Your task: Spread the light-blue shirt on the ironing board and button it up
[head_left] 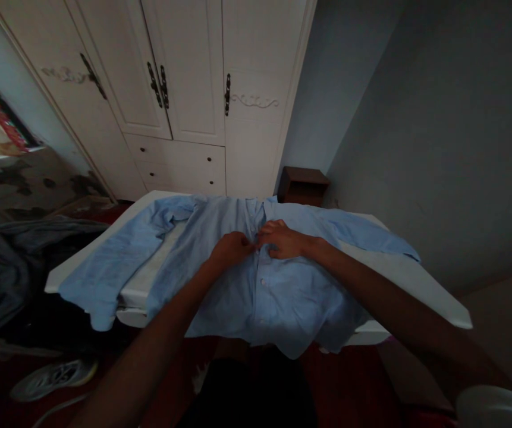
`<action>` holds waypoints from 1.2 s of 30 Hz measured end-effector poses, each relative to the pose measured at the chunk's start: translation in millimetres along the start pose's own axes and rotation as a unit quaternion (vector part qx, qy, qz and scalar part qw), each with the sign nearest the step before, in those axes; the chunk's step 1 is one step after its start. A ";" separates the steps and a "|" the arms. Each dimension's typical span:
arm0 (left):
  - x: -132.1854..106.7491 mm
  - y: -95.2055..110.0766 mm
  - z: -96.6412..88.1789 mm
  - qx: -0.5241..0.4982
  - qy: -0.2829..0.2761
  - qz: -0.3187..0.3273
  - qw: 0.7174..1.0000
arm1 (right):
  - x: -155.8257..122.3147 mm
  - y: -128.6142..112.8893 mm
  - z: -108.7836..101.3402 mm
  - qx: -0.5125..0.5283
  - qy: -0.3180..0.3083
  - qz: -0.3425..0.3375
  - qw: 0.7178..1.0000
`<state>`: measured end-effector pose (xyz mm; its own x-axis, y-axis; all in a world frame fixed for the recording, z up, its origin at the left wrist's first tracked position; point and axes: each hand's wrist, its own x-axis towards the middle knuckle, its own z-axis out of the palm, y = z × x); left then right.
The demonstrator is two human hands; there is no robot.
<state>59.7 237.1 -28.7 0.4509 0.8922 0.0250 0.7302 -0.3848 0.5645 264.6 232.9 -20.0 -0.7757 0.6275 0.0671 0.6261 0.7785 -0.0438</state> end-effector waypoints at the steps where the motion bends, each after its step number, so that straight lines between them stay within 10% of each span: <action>1: 6.7 1.3 0.8 0.010 -0.021 -0.005 1.000 | -0.9 0.3 -1.1 0.014 0.000 -0.023 1.000; 9: 26.9 9.8 -11.3 0.002 -0.221 -0.025 0.975 | -12.3 4.1 1.6 0.021 0.052 -0.088 0.995; 16: 31.4 -8.5 -13.7 -0.135 -0.289 -0.021 0.948 | -21.4 4.4 10.2 -0.022 0.110 -0.102 0.988; 23: 33.7 -6.6 -23.0 0.076 -0.155 0.152 0.973 | -24.1 7.6 13.0 -0.005 0.063 -0.110 0.992; 28: 45.1 -8.2 -26.3 0.096 -0.233 0.282 0.926 | -22.6 5.7 9.6 -0.080 0.067 -0.129 0.986; 36: 57.0 -21.1 -14.6 0.024 -0.205 0.370 0.906 | -17.7 1.6 17.3 -0.121 0.133 -0.082 0.980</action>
<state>62.5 299.5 -27.1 0.9716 0.2268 0.0675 0.1674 -0.8602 0.4817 278.0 223.2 -38.5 -0.8397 0.4444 0.3120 0.5197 0.8243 0.2247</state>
